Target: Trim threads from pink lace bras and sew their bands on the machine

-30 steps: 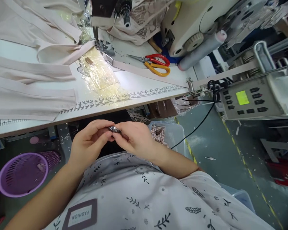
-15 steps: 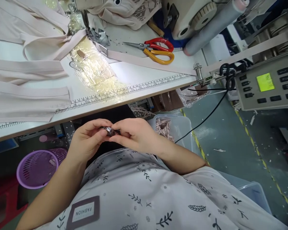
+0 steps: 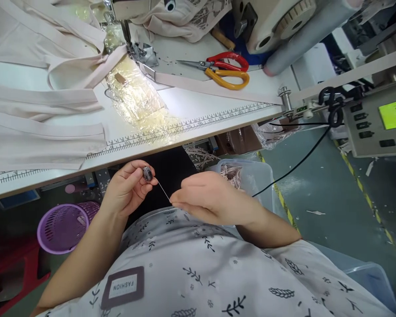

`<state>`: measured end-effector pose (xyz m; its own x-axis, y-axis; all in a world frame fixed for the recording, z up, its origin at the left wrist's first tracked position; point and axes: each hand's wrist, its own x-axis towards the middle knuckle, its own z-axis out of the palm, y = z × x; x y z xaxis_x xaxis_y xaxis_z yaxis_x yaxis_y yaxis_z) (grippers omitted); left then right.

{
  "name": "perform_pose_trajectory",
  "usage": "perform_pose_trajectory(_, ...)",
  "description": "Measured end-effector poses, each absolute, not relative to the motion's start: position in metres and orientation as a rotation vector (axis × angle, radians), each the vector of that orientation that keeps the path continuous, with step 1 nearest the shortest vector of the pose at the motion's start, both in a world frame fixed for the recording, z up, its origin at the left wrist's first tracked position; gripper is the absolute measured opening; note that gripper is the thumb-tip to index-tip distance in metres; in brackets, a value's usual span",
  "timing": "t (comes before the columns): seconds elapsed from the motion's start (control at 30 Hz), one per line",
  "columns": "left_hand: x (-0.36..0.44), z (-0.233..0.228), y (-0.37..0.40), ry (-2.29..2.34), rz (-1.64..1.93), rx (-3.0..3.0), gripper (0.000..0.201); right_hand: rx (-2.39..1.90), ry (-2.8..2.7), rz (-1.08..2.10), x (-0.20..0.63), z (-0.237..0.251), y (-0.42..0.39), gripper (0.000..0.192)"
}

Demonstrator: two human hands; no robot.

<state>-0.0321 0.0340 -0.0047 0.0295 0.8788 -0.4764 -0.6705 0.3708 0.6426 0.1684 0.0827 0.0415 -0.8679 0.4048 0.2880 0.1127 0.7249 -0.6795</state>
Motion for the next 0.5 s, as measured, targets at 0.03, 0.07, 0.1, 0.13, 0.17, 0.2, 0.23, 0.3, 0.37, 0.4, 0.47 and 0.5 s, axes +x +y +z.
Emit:
perform_pose_trajectory(0.03,-0.032,-0.005,0.034,0.97,1.216,0.265,0.031,-0.389,-2.503,0.948,0.168,0.044,0.082,0.023)
perform_pose_trajectory(0.07,-0.031,-0.005,0.034,0.985,1.218,0.263,0.032,-0.388,-2.488,0.955,0.168,0.046,0.081,0.024)
perform_pose_trajectory(0.1,-0.031,-0.005,0.034,0.998,1.218,0.262,0.032,-0.393,-2.457,0.967,0.167,0.047,0.081,0.024)
perform_pose_trajectory(0.13,-0.03,-0.006,0.033,1.008,1.215,0.26,0.033,-0.399,-2.41,0.988,0.166,0.049,0.081,0.024)
perform_pose_trajectory(0.17,-0.03,-0.007,0.033,1.015,1.21,0.261,0.033,-0.407,-2.348,1.015,0.165,0.049,0.081,0.023)
perform_pose_trajectory(0.2,-0.03,-0.009,0.032,1.018,1.203,0.268,0.033,-0.415,-2.28,1.049,0.164,0.05,0.081,0.021)
perform_pose_trajectory(0.23,-0.03,-0.011,0.031,1.021,1.193,0.28,0.033,-0.419,-2.213,1.094,0.162,0.05,0.081,0.02)
perform_pose_trajectory(0.3,-0.03,-0.015,0.029,1.021,1.164,0.318,0.032,-0.426,-2.102,1.221,0.159,0.049,0.082,0.02)
perform_pose_trajectory(0.37,-0.031,-0.018,0.027,1.02,1.14,0.36,0.031,-0.452,-2.028,1.34,0.155,0.048,0.083,0.024)
perform_pose_trajectory(0.4,-0.03,-0.02,0.026,1.018,1.131,0.374,0.03,-0.476,-1.994,1.372,0.153,0.048,0.085,0.025)
perform_pose_trajectory(0.47,-0.029,-0.02,0.025,1.014,1.114,0.388,0.029,-0.528,-1.945,1.381,0.148,0.049,0.09,0.023)
perform_pose_trajectory(0.5,-0.029,-0.02,0.025,1.011,1.103,0.393,0.028,-0.552,-1.922,1.377,0.145,0.049,0.092,0.02)
